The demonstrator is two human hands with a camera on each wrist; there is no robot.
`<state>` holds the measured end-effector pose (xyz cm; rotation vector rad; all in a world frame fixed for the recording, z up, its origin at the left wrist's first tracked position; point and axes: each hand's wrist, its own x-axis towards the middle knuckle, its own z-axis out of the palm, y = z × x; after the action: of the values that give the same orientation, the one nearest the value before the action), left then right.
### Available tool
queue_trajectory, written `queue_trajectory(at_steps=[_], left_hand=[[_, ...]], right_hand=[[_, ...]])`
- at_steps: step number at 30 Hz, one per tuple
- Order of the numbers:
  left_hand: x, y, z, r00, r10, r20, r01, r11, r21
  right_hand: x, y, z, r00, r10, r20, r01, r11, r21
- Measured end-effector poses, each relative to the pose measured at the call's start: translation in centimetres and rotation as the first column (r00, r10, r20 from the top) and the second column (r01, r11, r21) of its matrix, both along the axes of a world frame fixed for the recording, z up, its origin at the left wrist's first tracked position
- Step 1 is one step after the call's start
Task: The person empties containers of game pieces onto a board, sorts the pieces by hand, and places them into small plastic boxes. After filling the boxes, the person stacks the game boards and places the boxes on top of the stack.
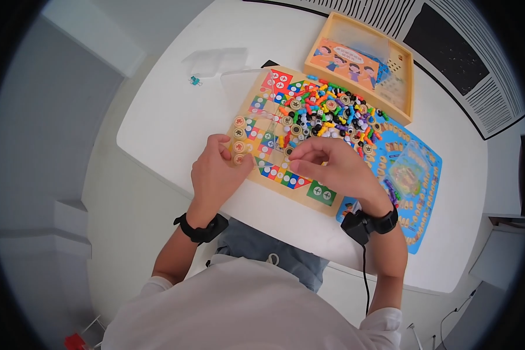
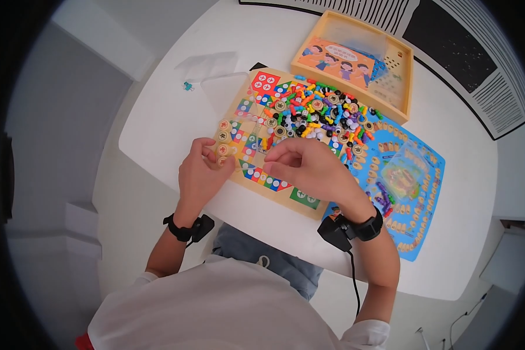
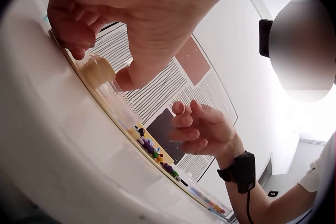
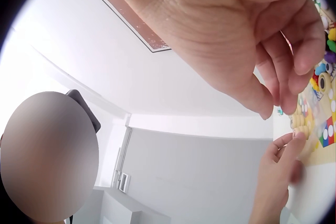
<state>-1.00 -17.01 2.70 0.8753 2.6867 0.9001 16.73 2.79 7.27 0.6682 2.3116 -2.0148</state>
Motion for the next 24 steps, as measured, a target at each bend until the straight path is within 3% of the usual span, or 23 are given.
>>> queue_trajectory(at_steps=[12, 15, 17, 18, 20, 21, 22, 23, 24], left_hand=[[0.1, 1.7, 1.1, 0.995, -0.032, -0.098, 0.012, 0.981, -0.195], [0.5, 1.8, 2.1, 0.989, -0.023, -0.144, -0.008, 0.978, -0.211], [1.0, 1.8, 3.3, 0.986, -0.007, -0.169, -0.029, 0.978, -0.209], [1.2, 1.6, 3.8, 0.97, -0.028, -0.243, -0.006, 0.991, -0.137], [1.4, 1.7, 5.0, 0.948, -0.04, -0.316, 0.02, 0.998, -0.067], [1.6, 2.0, 5.7, 0.937, -0.14, -0.321, 0.144, 0.99, -0.011], [1.6, 2.4, 6.1, 0.913, -0.237, -0.332, 0.266, 0.963, 0.045], [1.3, 3.0, 6.0, 0.913, -0.236, -0.334, 0.265, 0.963, 0.044], [1.0, 3.7, 5.7, 0.87, -0.348, -0.348, 0.377, 0.926, 0.018]], right_hand=[[0.3, 1.1, -0.2, 0.997, -0.037, -0.071, 0.042, 0.996, 0.08], [0.3, 1.7, -0.2, 0.992, -0.11, -0.061, 0.12, 0.976, 0.183], [0.4, 1.8, -0.3, 0.983, -0.181, -0.014, 0.17, 0.89, 0.422], [0.4, 1.7, -0.6, 0.983, -0.185, -0.015, 0.173, 0.89, 0.423], [0.2, 0.7, -1.9, 0.991, -0.074, -0.111, 0.132, 0.649, 0.749], [0.1, 0.0, -2.3, 0.991, -0.073, -0.112, 0.132, 0.65, 0.749], [0.0, -0.9, -2.6, 0.996, -0.018, -0.092, 0.087, 0.562, 0.823], [-0.2, -1.5, -3.0, 0.997, 0.032, -0.065, 0.043, 0.464, 0.885], [-0.4, -1.9, -3.6, 0.997, 0.032, -0.067, 0.044, 0.464, 0.885]])
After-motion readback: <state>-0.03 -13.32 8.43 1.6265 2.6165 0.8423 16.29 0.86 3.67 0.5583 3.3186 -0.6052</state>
